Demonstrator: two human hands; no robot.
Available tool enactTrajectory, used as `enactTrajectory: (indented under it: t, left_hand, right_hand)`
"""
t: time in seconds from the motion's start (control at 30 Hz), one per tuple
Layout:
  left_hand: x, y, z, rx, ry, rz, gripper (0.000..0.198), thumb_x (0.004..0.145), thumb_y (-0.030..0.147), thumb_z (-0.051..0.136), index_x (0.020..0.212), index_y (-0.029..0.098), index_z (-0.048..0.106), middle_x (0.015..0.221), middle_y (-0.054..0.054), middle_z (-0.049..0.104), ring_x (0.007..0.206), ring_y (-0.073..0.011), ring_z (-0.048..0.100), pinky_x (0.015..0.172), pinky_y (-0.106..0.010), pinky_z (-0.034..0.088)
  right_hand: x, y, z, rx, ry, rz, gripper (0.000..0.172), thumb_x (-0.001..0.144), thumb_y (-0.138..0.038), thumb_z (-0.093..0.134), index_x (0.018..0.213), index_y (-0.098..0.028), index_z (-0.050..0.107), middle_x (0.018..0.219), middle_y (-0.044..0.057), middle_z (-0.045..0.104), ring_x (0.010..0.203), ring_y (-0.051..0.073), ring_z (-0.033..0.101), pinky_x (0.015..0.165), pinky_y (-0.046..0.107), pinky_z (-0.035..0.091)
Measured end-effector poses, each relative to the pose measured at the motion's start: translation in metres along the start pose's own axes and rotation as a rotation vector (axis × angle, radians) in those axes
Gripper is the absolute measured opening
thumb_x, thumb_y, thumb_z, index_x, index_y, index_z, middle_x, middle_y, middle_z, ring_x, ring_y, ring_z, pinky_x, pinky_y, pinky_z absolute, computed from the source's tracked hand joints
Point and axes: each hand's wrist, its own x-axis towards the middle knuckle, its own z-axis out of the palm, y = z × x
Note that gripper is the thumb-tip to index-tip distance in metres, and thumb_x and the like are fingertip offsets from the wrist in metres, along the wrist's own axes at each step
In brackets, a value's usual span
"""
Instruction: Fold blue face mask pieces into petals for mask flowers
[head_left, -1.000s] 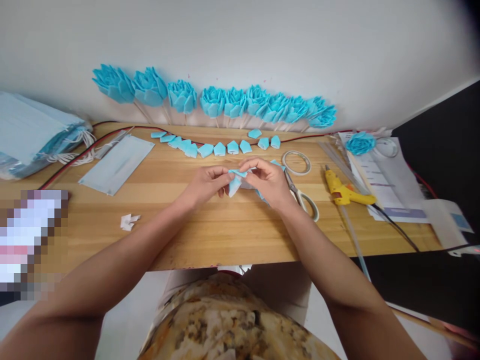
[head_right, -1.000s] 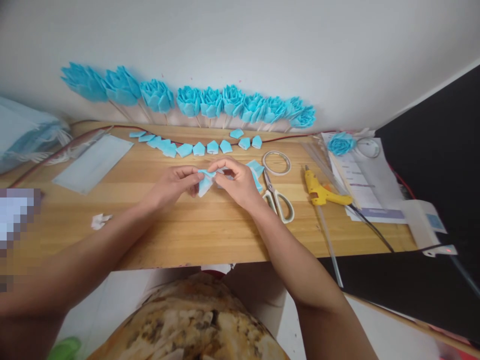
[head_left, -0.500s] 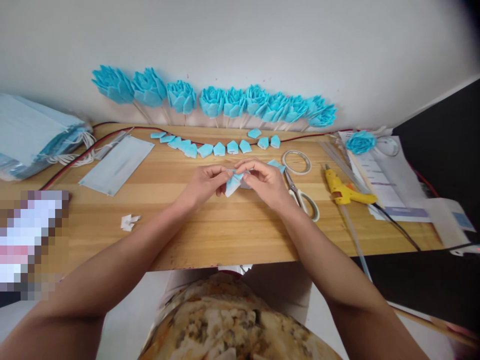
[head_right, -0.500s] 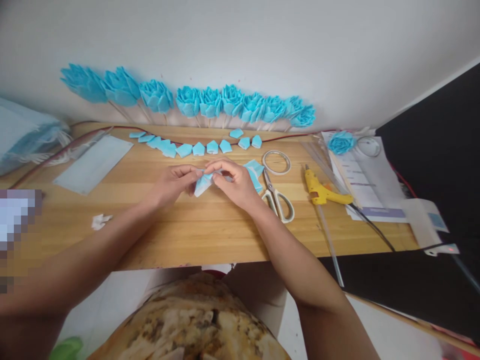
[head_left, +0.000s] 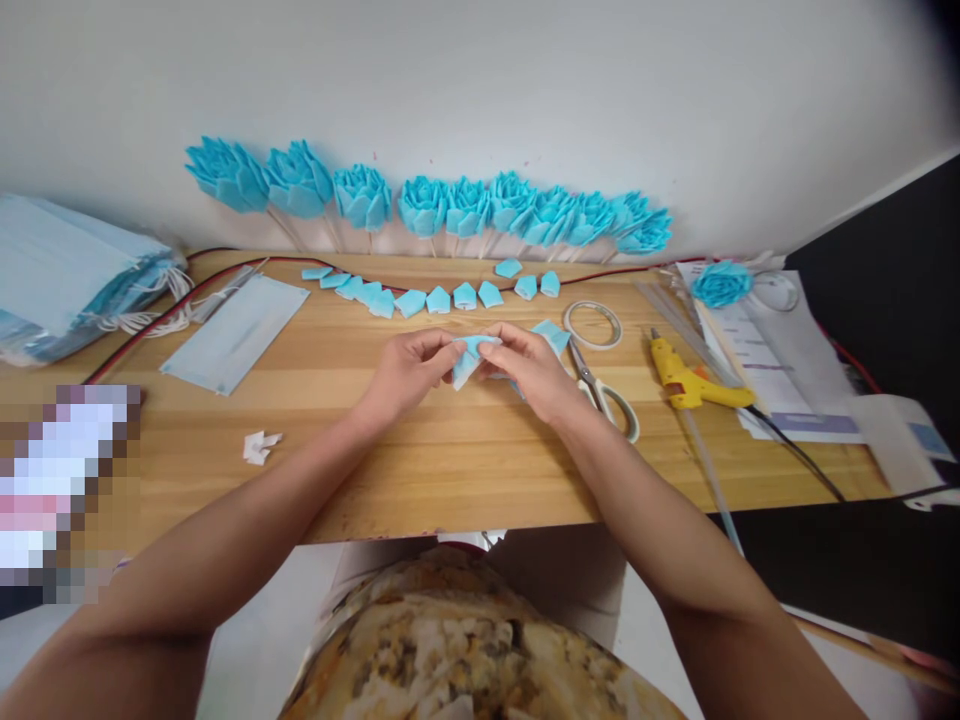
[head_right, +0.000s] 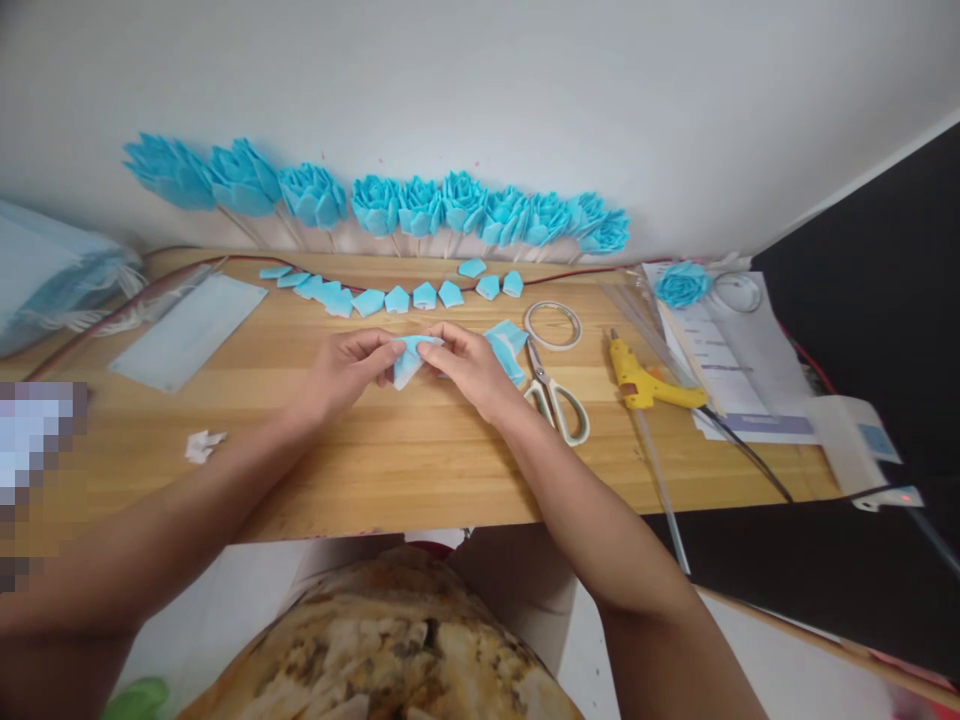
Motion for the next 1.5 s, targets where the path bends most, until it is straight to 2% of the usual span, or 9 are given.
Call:
enactTrajectory:
  t: [0.23, 0.47, 0.77, 1.0, 1.27, 1.5]
  left_hand:
    - [0.0001, -0.0026, 0.0004, 0.008, 0.027, 0.010, 0.032, 0.082, 0.044, 0.068, 0.063, 0.019, 0.064, 0.054, 0.001, 0.056, 0.052, -0.0101, 0.047, 0.052, -0.024, 0.039]
    - [0.0015, -0.0061, 0.0003, 0.001, 0.057, 0.022, 0.034, 0.082, 0.047, 0.069, 0.063, 0.019, 0.062, 0.056, 0.001, 0.057, 0.052, -0.0100, 0.046, 0.053, -0.025, 0.039]
    - [-0.0003, -0.0038, 0.0015, 0.014, 0.042, 0.039, 0.034, 0.084, 0.045, 0.068, 0.064, 0.019, 0.063, 0.057, 0.001, 0.057, 0.053, -0.0096, 0.046, 0.053, -0.024, 0.038]
    - [0.0010, -0.0042, 0.0030, -0.053, 0.043, 0.021, 0.035, 0.077, 0.052, 0.078, 0.072, 0.019, 0.066, 0.058, 0.002, 0.060, 0.052, -0.0096, 0.049, 0.052, -0.024, 0.041]
    - [0.0005, -0.0031, 0.0048, -0.096, 0.068, 0.019, 0.035, 0.073, 0.048, 0.083, 0.070, 0.018, 0.067, 0.056, 0.003, 0.059, 0.050, -0.0081, 0.048, 0.050, -0.022, 0.039]
    - [0.0007, -0.0076, 0.0033, -0.112, 0.064, 0.004, 0.031, 0.082, 0.045, 0.073, 0.069, 0.017, 0.067, 0.056, 0.000, 0.063, 0.053, -0.0094, 0.054, 0.054, -0.022, 0.045]
  right_hand:
    - [0.0006, 0.0012, -0.0015, 0.033, -0.008, 0.004, 0.030, 0.071, -0.045, 0.083, 0.084, -0.022, 0.068, 0.072, -0.003, 0.064, 0.071, 0.014, 0.059, 0.073, 0.030, 0.052]
    - [-0.0004, 0.0018, -0.0006, 0.056, -0.026, 0.044, 0.032, 0.079, -0.051, 0.077, 0.079, -0.020, 0.067, 0.077, 0.001, 0.069, 0.076, 0.015, 0.064, 0.070, 0.030, 0.052]
    - [-0.0002, 0.0004, 0.0005, -0.006, -0.023, 0.018, 0.031, 0.073, -0.047, 0.083, 0.077, -0.020, 0.068, 0.071, -0.002, 0.065, 0.070, 0.013, 0.059, 0.072, 0.030, 0.049]
    - [-0.0002, 0.0007, -0.0001, -0.042, -0.030, 0.013, 0.031, 0.075, -0.048, 0.081, 0.077, -0.020, 0.067, 0.072, -0.001, 0.064, 0.070, 0.014, 0.058, 0.072, 0.031, 0.048]
    - [-0.0013, -0.0001, 0.0032, -0.091, -0.038, 0.017, 0.035, 0.072, -0.051, 0.083, 0.074, -0.020, 0.066, 0.070, -0.002, 0.061, 0.067, 0.012, 0.052, 0.066, 0.029, 0.042]
    - [-0.0005, 0.0007, 0.0008, -0.134, 0.017, 0.004, 0.034, 0.074, -0.050, 0.079, 0.072, -0.020, 0.063, 0.067, -0.003, 0.060, 0.067, 0.013, 0.053, 0.067, 0.029, 0.042]
